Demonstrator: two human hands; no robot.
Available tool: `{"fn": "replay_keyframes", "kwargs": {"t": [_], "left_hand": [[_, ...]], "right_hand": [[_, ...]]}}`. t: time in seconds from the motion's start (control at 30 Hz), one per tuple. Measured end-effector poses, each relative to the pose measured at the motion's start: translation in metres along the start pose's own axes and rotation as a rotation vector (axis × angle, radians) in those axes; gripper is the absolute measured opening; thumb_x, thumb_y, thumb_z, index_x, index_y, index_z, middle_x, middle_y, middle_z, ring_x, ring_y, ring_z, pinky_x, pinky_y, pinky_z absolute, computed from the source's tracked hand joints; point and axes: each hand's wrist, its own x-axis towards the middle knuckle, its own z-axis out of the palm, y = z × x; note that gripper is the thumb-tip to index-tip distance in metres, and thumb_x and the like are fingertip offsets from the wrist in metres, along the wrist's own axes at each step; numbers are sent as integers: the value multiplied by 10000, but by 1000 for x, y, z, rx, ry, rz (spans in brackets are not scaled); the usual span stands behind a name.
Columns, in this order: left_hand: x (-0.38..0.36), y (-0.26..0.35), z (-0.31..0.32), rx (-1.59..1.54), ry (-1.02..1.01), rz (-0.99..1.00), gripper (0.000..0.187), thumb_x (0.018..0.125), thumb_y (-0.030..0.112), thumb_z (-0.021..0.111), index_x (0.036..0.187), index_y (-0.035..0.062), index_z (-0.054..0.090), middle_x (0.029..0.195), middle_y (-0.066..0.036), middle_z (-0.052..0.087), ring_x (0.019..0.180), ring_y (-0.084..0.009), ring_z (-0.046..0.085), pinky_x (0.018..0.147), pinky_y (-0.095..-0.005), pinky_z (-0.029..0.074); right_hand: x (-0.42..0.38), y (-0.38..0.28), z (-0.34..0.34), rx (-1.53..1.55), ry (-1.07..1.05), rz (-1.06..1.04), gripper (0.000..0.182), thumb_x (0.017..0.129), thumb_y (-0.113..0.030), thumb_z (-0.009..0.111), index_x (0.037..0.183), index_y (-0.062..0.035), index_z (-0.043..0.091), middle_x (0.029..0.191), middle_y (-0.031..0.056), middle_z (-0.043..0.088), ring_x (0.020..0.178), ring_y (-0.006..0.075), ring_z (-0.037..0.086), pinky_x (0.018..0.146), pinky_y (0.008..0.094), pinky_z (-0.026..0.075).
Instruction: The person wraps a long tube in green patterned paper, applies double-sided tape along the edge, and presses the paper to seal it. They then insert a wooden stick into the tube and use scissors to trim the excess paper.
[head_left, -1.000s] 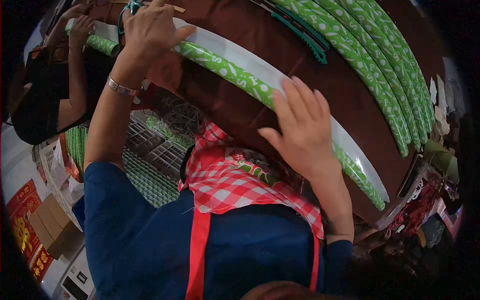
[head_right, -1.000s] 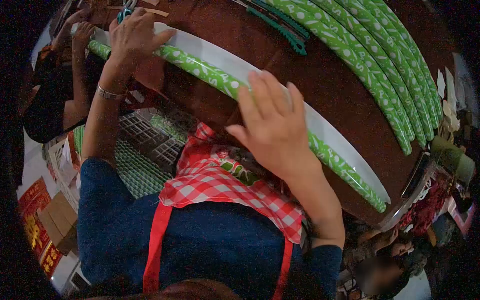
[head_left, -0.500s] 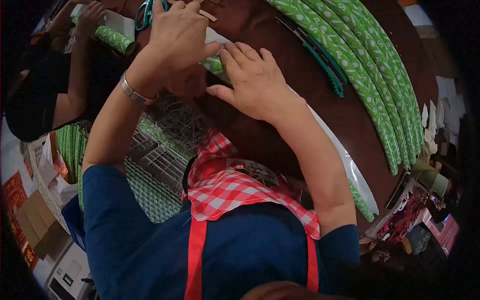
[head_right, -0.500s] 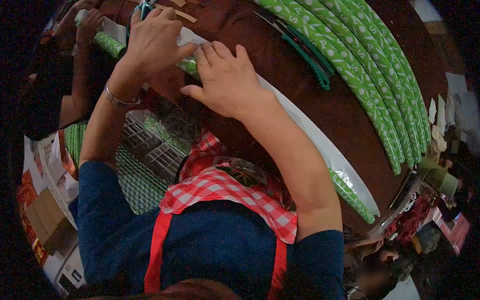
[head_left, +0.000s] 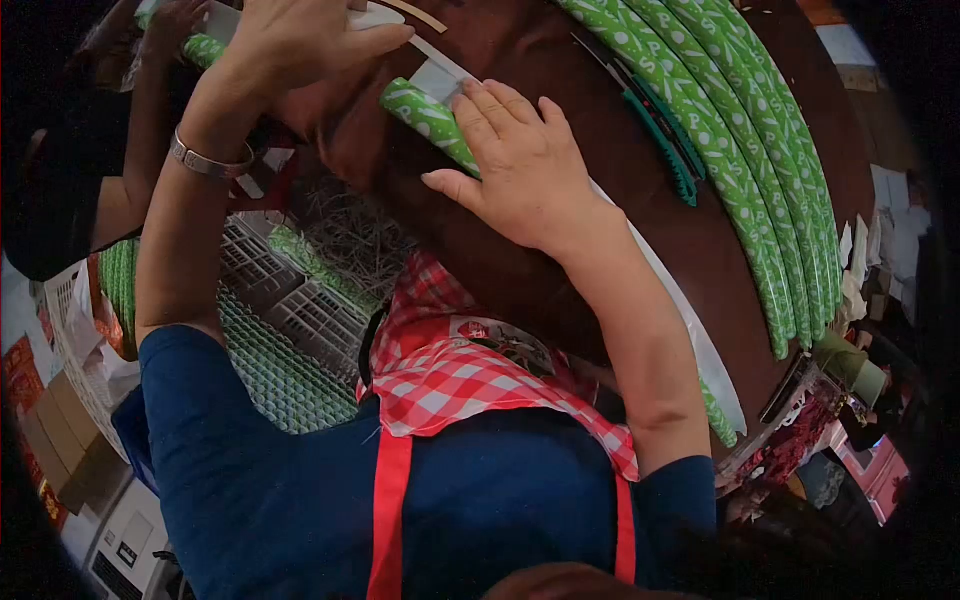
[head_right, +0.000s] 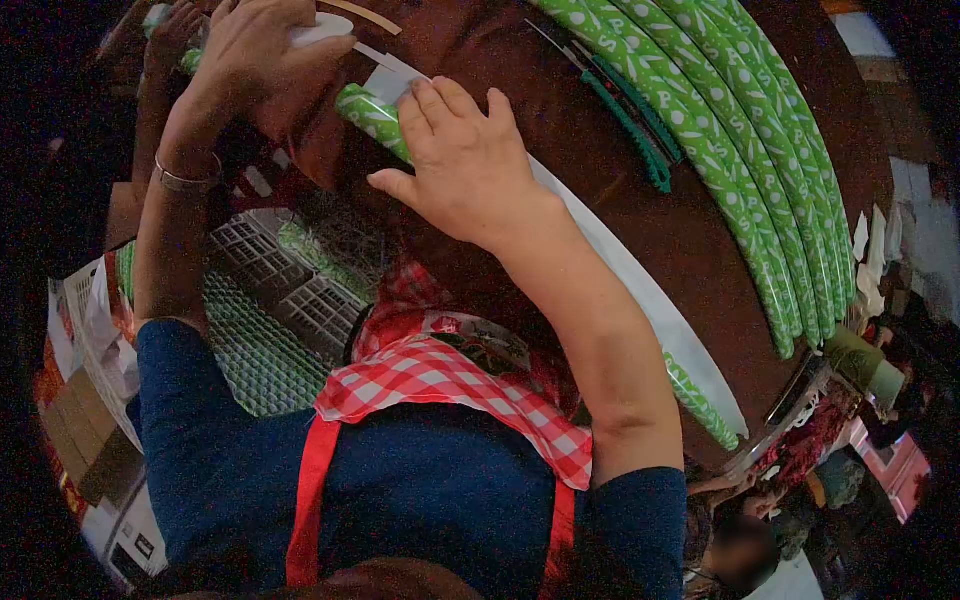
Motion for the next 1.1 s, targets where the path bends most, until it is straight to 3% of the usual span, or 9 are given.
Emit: {"fn": "replay_keyframes", "kwargs": {"t": [1.07, 1.1], "left_hand": [[-7, 36, -6, -64, 48, 48, 434, 782, 465, 621, 801, 40, 709, 999, -93, 613, 1037, -275, 569, 986, -579, 316], [-10, 39, -9, -68, 54, 52, 435, 782, 465, 621, 799, 40, 709, 999, -93, 613, 1037, -275, 569, 986, -579, 315]], "right_hand": [[0, -3, -1, 10, 7, 16, 709, 828, -550, 616, 1259, 9, 560, 1349, 178, 539, 1294, 298, 457, 999, 570, 362], [1, -4, -2, -8, 33, 3, 685, 821, -523, 643, 1238, 14, 568, 1319, 172, 561, 1269, 295, 479, 974, 516, 380]]}}
